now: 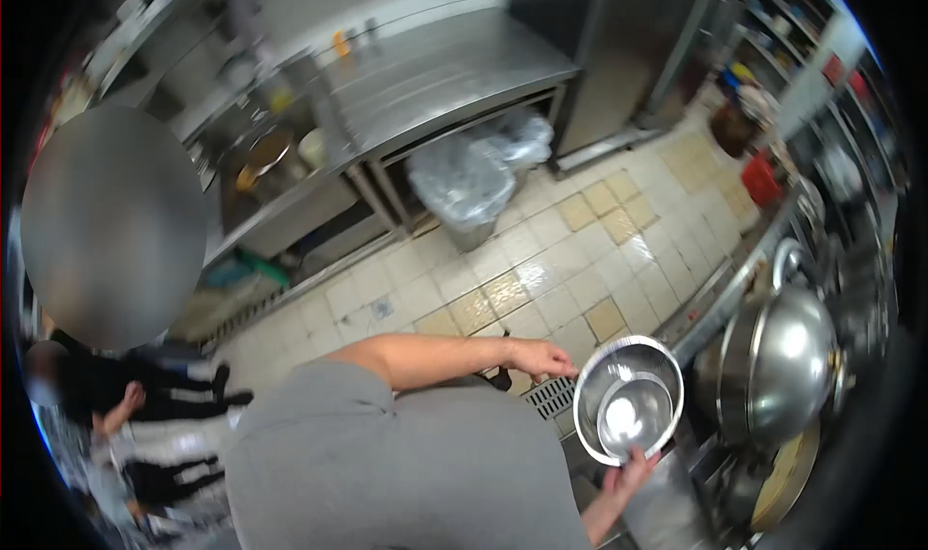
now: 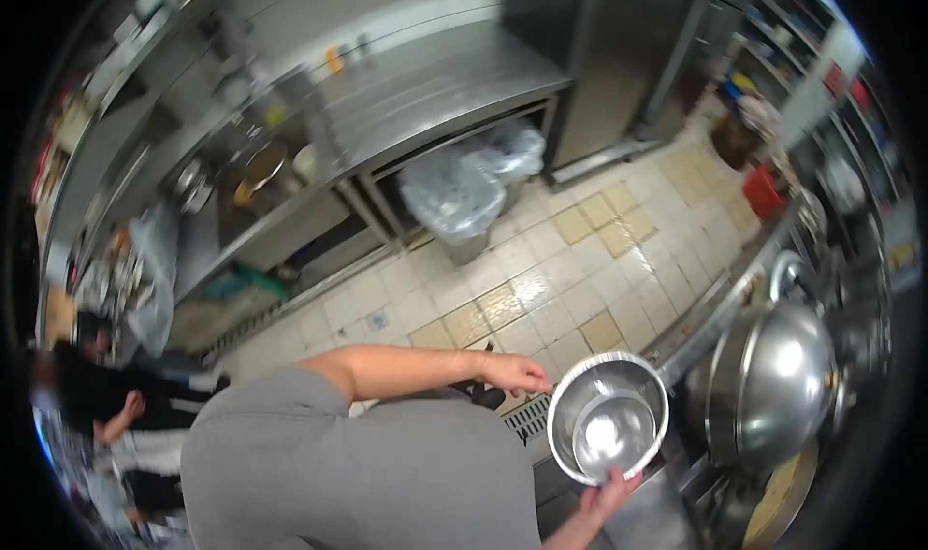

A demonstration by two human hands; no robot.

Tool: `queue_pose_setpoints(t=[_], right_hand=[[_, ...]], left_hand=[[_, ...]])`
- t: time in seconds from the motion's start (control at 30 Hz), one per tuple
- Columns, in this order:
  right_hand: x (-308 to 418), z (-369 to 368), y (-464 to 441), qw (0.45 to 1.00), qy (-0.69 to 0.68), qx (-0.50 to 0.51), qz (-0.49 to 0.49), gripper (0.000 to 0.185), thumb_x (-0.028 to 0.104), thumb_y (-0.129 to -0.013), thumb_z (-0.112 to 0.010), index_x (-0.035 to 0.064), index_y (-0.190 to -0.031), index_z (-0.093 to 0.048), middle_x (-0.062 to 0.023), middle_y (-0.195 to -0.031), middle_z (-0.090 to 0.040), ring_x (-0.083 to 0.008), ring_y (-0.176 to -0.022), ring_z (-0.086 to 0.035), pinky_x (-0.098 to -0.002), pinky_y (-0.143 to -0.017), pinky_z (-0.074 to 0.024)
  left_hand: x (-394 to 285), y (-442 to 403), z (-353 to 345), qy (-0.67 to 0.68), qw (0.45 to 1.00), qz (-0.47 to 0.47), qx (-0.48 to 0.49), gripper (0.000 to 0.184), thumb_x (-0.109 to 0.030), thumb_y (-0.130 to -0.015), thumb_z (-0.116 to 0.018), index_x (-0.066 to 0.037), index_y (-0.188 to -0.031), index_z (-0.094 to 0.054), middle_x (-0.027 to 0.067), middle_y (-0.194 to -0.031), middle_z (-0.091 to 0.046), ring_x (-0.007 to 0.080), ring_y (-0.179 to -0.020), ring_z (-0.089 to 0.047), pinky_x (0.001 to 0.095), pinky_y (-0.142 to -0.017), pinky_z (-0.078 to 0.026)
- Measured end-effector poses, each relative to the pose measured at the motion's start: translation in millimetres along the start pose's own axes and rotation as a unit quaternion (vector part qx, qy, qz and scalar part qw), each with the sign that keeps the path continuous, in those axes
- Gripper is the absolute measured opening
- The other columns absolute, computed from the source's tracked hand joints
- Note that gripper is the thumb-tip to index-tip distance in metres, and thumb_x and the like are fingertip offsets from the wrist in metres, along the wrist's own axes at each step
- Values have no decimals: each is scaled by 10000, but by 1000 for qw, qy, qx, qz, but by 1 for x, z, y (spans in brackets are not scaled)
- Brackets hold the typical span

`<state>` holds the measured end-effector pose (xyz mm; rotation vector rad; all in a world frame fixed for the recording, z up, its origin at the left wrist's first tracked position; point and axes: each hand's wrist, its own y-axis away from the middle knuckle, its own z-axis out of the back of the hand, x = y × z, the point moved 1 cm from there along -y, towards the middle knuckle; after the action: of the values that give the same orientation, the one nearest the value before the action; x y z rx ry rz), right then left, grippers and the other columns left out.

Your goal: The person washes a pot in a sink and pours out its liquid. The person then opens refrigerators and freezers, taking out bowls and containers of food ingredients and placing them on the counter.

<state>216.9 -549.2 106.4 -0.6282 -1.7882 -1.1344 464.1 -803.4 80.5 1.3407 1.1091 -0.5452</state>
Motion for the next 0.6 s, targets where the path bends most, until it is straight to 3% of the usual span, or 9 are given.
queue_pose_setpoints(t=[0.07, 0.1, 0.17, 0.2, 0.33, 0.4, 0.47, 0.6], right_hand=[[-22, -71, -22, 995, -7, 101, -5, 674, -62, -808, -547, 13, -1451, -363, -169, -1406, -494, -298, -1267, -516, -426, -1090, -401], [-31, -102, -31, 989, 15, 145, 1, 655, -76, -797, -542, 11, -1426, -381, -167, -1369, -521, -288, -1231, -545, -413, -1050, -440], [-50, -164, -39, 980, 11, 198, -16, 572, -71, -757, -552, 10, -1315, -455, -142, -1254, -580, -259, -1094, -610, -393, -955, -505], [-59, -193, -39, 974, 22, 223, -32, 580, -77, -758, -548, 16, -1322, -449, -138, -1241, -584, -251, -1099, -606, -390, -958, -503], [-98, -299, -10, 937, 39, 345, -22, 453, 44, -935, -626, 28, -1340, -425, -121, -1224, -594, -210, -1080, -611, -363, -877, -538], [-96, -339, 12, 896, 112, 426, -64, 464, 137, -987, -626, 59, -1392, -412, -69, -1004, -638, -112, -748, -597, -272, -614, -522], [-100, -370, 30, 867, 170, 466, -41, 413, 153, -985, -629, 57, -1357, -478, -31, -881, -604, -90, -658, -546, -251, -587, -491], [-159, -379, 7, 818, 337, 465, 18, 333, 196, -990, -628, 63, -1288, -561, -19, -845, -582, -86, -652, -532, -252, -550, -462]], left_hand=[[9, 33, 10, 220, 968, 25, -122, 426, -426, -1018, -576, -76, -1256, -618, 39, -1211, -620, 184, -1104, -597, 367, -885, -567], [22, 45, 19, 333, 930, -24, -156, 380, -374, -1022, -582, -70, -1251, -593, 49, -1237, -593, 206, -1151, -584, 432, -912, -574], [42, 78, 44, 345, 917, -45, -196, 349, -338, -1024, -583, -63, -1240, -591, 58, -1240, -594, 201, -1165, -580, 445, -912, -573], [47, 95, 54, 365, 902, -76, -217, 317, -301, -1026, -583, -57, -1228, -589, 66, -1243, -595, 197, -1180, -576, 459, -913, -573], [86, 150, 109, 429, 817, -128, -364, 275, -88, -953, -588, -36, -1223, -592, 107, -1121, -654, 250, -1015, -673, 518, -868, -587], [108, 180, 141, 464, 764, -172, -414, 291, -50, -920, -582, -25, -1210, -595, 120, -1087, -662, 261, -993, -681, 527, -872, -582], [129, 219, 177, 495, 708, -193, -465, 294, -47, -925, -576, -18, -1218, -569, 138, -1145, -644, 297, -1015, -674, 551, -900, -563], [181, 329, 282, 493, 626, -284, -533, 264, -74, -935, -562, -45, -1198, -561, 130, -1194, -640, 305, -1063, -658, 546, -920, -561]])
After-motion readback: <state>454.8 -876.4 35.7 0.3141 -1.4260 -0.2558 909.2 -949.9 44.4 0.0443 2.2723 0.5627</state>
